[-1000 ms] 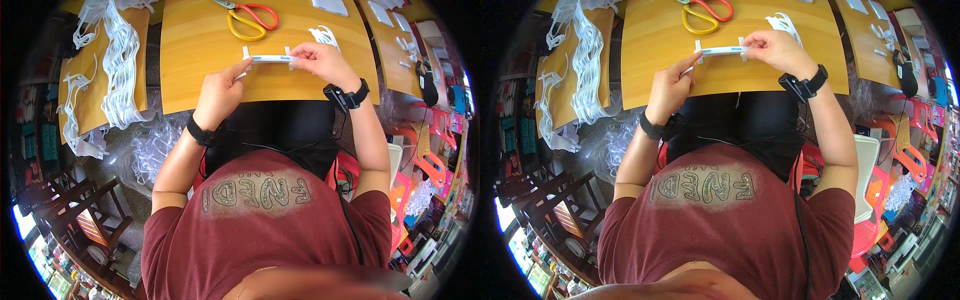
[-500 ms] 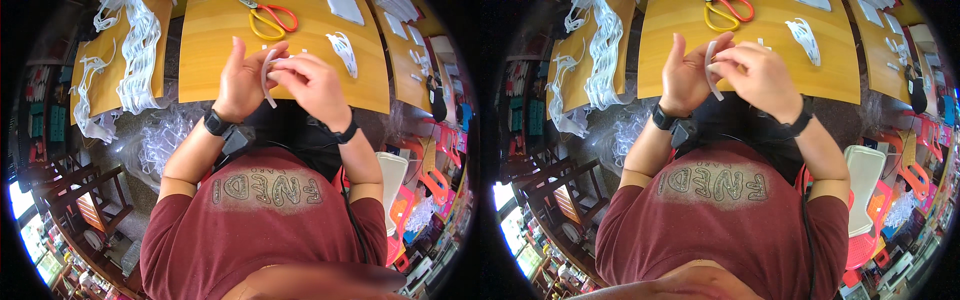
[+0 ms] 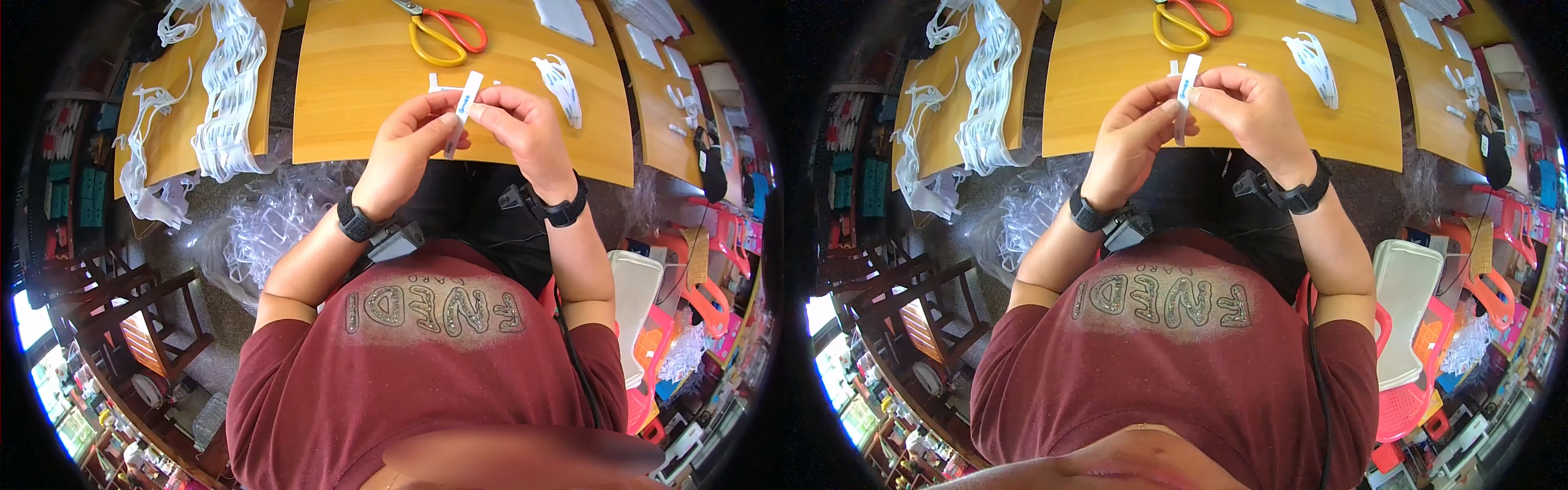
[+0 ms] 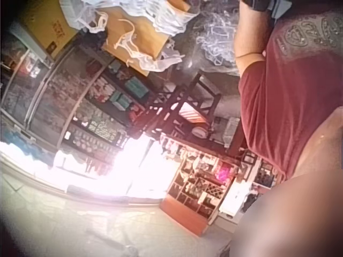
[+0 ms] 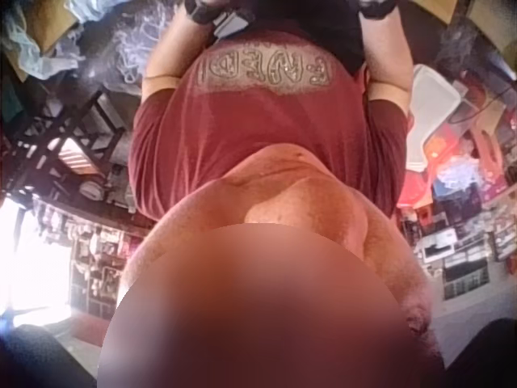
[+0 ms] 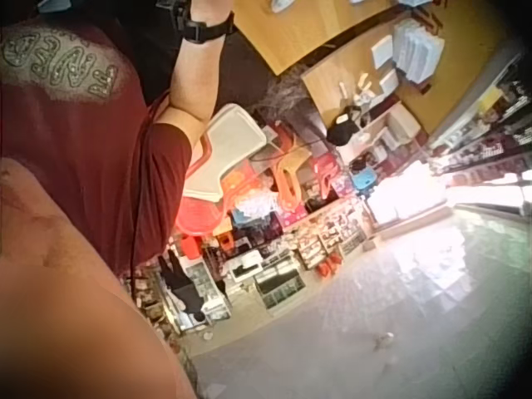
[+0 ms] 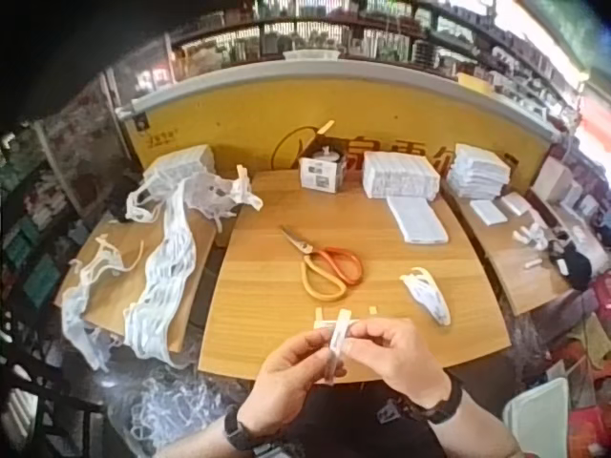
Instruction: Assembling white plastic mask components by inserting straps into a central frame component.
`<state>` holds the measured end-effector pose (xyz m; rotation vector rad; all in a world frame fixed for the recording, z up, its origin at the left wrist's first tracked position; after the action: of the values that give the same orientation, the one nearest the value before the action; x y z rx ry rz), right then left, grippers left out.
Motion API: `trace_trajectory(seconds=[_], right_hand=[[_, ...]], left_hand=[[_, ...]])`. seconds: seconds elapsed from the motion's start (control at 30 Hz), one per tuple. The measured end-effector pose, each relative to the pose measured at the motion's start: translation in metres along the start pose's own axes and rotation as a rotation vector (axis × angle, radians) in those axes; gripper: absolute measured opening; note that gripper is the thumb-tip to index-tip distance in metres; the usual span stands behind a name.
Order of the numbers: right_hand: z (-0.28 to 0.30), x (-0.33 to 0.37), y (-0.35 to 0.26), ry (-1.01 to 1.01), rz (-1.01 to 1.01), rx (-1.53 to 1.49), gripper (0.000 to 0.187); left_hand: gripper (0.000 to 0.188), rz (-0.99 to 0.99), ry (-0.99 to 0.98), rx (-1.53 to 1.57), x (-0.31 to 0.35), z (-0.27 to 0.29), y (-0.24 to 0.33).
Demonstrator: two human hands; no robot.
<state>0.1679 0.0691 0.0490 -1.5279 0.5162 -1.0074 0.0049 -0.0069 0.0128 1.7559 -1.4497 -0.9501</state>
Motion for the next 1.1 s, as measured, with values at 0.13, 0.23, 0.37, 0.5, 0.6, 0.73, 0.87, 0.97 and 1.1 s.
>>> trace_trajectory(seconds=[0.13,0.23,0.37,0.5,0.6,0.73,0.87,0.97,1.1], right_hand=[[0.000,0.000,0.004,-0.001,-0.001,-0.035,0.018],[0.002,0.000,0.005,0.004,0.011,-0.063,0.017],[0.002,0.004,0.003,0.051,0.053,-0.060,0.018],[0.005,0.007,0.003,0.417,0.323,0.289,0.015],[-0.007,0.014,-0.023,0.482,0.914,0.966,0.016],[0.013,0.008,-0.003,0.211,0.645,0.856,0.009],[0.025,0.011,-0.001,0.174,0.448,0.857,0.008],[0.014,0.007,0.003,0.138,0.563,0.906,0.007],[0.018,-0.006,0.010,0.092,0.443,0.798,0.009]], left_hand=[[0.032,0.014,0.007,-0.045,0.002,-0.001,-0.001],[0.029,0.034,-0.044,-0.144,0.004,-0.001,0.000],[0.027,0.065,-0.056,-0.143,0.002,0.000,-0.002],[0.025,0.030,-0.024,-0.138,0.002,0.000,-0.010],[0.023,-0.022,-0.089,-0.396,0.004,0.002,-0.014],[0.022,-0.031,-0.160,-0.509,0.002,0.003,-0.008],[0.020,-0.018,-0.163,-0.661,0.004,0.013,-0.012],[0.017,-0.262,-0.199,-0.874,-0.002,0.013,-0.014],[0.014,-0.362,-0.122,-0.947,-0.009,0.015,-0.014]])
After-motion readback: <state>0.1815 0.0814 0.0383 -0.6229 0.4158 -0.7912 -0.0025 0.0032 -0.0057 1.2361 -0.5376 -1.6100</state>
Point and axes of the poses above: each hand's wrist, its own x-axis away from the middle knuckle, its own z-axis out of the back of the hand, y = z × x, the point moved 1 cm from there along -x, towards the middle knuckle, and after that the axes turned 15 degrees about -z, right-handed, at the moved point
